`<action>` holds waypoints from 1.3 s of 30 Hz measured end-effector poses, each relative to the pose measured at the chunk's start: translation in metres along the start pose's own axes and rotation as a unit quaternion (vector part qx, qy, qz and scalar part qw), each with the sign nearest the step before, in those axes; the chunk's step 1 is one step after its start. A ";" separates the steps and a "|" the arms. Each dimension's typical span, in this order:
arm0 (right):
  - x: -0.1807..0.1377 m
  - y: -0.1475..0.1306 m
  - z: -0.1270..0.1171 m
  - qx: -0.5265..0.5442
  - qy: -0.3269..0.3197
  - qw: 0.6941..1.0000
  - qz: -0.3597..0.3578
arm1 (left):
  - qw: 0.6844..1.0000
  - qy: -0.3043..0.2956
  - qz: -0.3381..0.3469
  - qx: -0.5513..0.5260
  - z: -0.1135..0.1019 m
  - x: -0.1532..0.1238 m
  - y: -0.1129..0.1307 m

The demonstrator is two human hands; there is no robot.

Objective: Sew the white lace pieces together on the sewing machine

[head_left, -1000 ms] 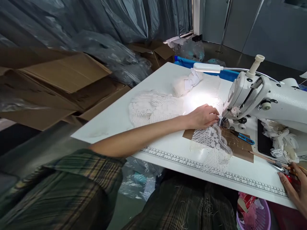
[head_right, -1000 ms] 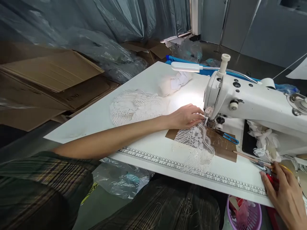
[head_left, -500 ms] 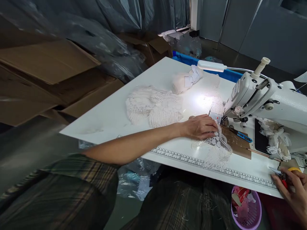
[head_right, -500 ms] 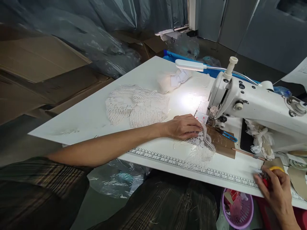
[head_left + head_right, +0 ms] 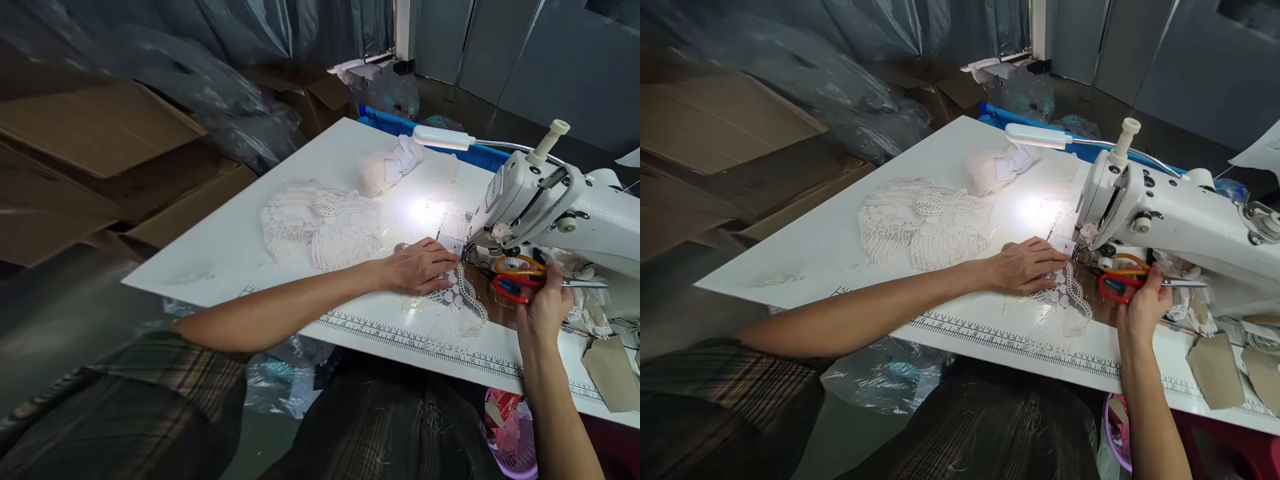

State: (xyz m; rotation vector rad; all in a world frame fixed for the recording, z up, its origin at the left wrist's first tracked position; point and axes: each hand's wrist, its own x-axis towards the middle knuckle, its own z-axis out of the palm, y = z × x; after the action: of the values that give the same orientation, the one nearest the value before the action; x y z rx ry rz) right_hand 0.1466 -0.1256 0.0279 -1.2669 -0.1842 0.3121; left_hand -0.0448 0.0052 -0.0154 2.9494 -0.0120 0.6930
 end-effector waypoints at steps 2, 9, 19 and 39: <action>0.005 0.011 0.011 -0.018 -0.004 1.000 -0.019 | 1.000 -0.022 -0.018 -0.001 -0.001 0.000 0.001; -0.002 0.040 0.015 -0.072 -0.015 0.996 -0.059 | 0.998 -0.043 -0.035 -0.021 -0.003 0.001 0.002; 0.010 0.016 0.004 -0.018 0.030 0.996 -0.080 | 0.997 -0.054 -0.050 -0.034 -0.003 0.001 0.003; -0.008 0.031 0.010 -0.091 -0.056 0.994 0.004 | 0.997 -0.045 -0.047 -0.043 -0.005 0.000 0.003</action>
State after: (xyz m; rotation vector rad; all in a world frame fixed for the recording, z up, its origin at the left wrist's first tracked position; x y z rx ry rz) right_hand 0.1321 -0.1108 0.0016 -1.4315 -0.3089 0.3806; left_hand -0.0466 0.0024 -0.0108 2.8738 0.0874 0.5322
